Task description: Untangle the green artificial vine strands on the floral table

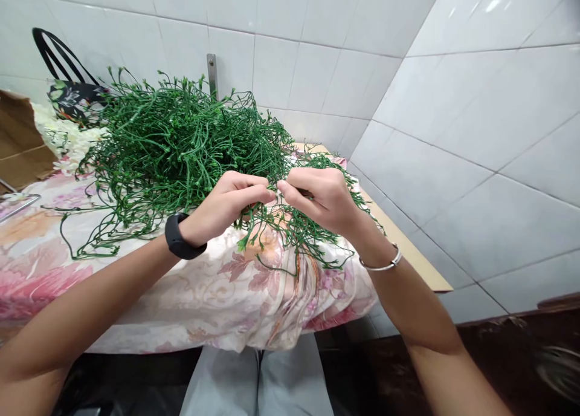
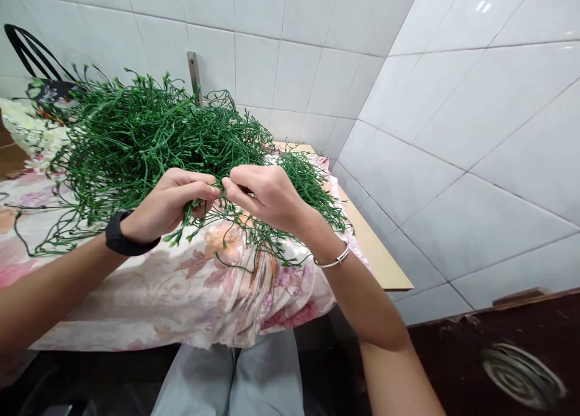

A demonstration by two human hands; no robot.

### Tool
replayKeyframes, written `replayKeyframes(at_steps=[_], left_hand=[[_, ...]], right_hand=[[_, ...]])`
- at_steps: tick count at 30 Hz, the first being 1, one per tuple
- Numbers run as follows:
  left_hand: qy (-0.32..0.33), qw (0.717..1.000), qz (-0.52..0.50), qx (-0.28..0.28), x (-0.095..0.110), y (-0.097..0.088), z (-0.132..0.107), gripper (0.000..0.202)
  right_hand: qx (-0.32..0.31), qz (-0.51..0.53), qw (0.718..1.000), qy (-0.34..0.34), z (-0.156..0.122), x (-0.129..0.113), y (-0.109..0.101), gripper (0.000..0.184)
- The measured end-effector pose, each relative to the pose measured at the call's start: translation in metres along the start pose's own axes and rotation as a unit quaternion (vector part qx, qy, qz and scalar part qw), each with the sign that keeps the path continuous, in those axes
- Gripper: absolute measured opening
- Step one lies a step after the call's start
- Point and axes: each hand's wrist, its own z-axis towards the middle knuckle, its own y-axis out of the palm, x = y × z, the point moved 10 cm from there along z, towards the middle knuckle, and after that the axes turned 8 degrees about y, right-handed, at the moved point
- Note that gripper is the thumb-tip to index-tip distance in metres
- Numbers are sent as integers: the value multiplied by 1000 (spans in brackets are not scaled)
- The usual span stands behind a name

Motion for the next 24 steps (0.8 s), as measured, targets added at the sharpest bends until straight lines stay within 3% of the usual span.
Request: replayKeyframes(at_steps=[3, 10, 18, 24], left_hand=[[4, 1000, -2, 20, 5, -6, -2, 33], [-6, 997, 78, -15, 14, -7, -5, 33], [12, 990, 107, 91, 20, -1, -1, 29], [2, 988, 105, 117, 24, 0, 1, 26]], right_hand=[[-3, -56, 998, -22, -2, -1, 2, 26], [-11, -166, 982, -87, -9, -13, 12, 22], [62, -201, 975, -64, -5, 5, 3, 29], [59, -169, 984, -22, 7, 18, 9, 29]])
